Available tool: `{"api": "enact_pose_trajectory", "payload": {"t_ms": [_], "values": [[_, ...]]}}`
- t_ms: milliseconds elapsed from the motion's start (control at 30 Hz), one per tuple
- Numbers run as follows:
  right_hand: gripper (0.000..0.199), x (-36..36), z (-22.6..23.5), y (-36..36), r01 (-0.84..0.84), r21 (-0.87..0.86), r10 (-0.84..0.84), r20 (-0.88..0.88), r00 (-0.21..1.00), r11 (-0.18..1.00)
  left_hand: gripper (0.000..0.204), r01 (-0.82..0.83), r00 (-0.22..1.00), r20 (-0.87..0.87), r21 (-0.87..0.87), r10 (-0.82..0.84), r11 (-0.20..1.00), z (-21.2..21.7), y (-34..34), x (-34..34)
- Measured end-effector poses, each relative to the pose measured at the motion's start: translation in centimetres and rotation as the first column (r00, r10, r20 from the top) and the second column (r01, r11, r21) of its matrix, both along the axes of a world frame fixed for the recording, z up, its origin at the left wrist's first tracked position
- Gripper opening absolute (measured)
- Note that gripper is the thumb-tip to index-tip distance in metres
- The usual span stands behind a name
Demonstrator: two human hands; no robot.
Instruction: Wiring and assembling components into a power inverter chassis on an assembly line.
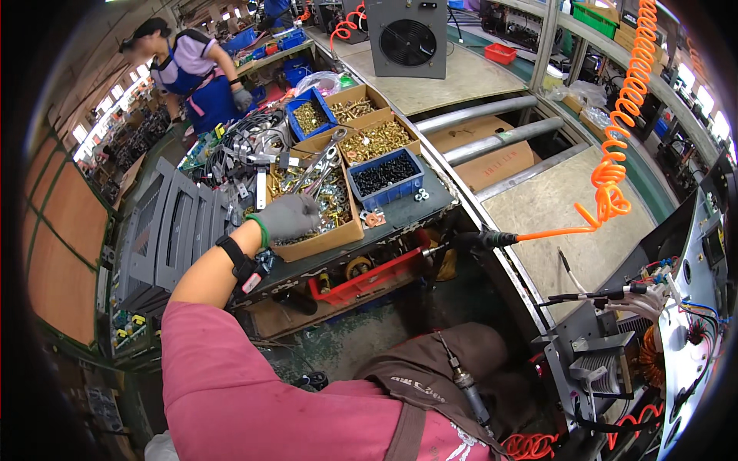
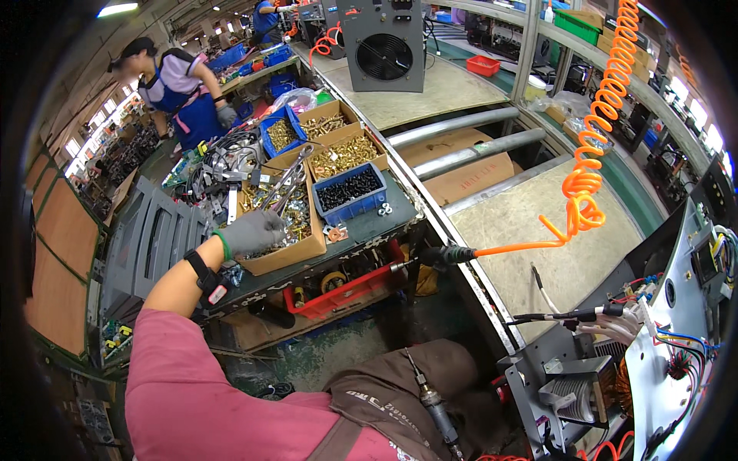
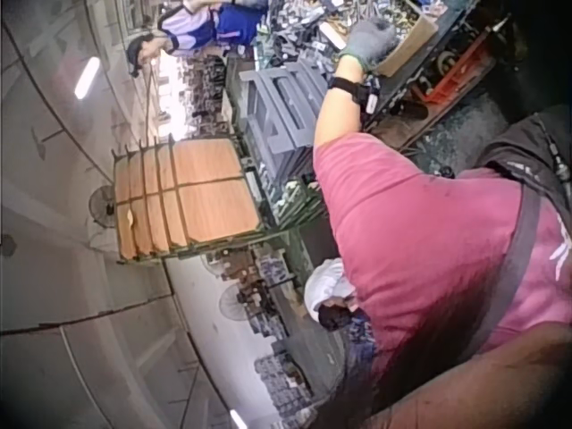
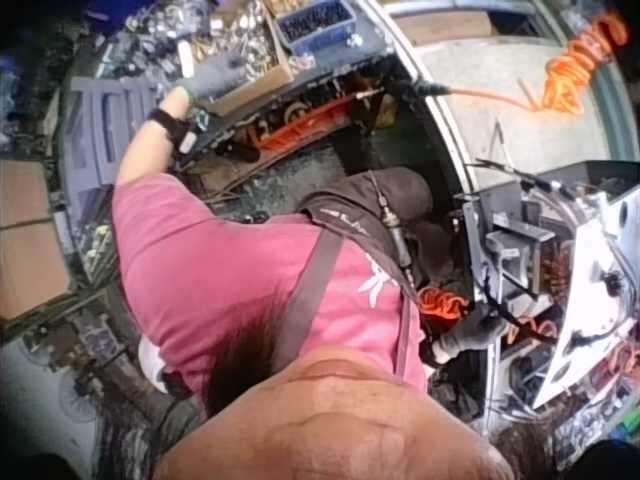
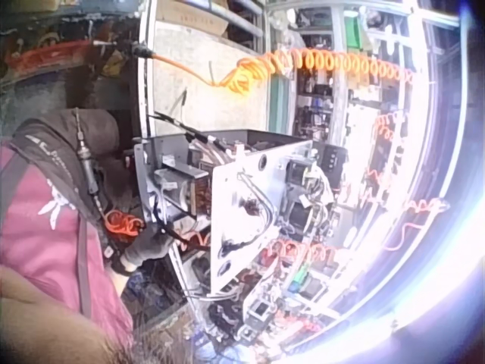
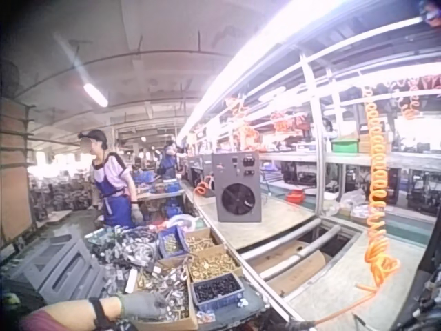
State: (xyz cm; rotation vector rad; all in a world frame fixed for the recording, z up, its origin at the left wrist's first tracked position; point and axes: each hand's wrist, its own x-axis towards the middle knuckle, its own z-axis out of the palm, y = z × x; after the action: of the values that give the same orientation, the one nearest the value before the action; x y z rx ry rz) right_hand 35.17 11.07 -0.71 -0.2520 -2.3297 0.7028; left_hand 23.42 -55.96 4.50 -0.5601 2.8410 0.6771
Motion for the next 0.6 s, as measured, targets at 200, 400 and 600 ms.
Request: {"api": "enact_pose_trajectory", "payload": {"t_ms": [200,400,600], "values": [[0.044,-0.1,-0.1,0.2,-0.035,-0.023,0.034,-0.009,0.999,0.999,0.016,-0.182,0.84,0.173,0.983,0.514,-0.034,2.8,-1.0,-1.4],[0.047,0.0,0.1,0.1,-0.045,0.022,0.046,-0.023,0.999,0.999,0.009,-0.128,0.761,0.135,0.99,0.634,-0.058,2.3,-0.8,-3.6],[0.049,0.0,0.3,0.0,-0.025,0.011,0.025,0.001,1.0,1.0,0.029,-0.112,0.943,-0.3,0.118,0.143,0.987,-0.4,-0.7,-6.4]]}}
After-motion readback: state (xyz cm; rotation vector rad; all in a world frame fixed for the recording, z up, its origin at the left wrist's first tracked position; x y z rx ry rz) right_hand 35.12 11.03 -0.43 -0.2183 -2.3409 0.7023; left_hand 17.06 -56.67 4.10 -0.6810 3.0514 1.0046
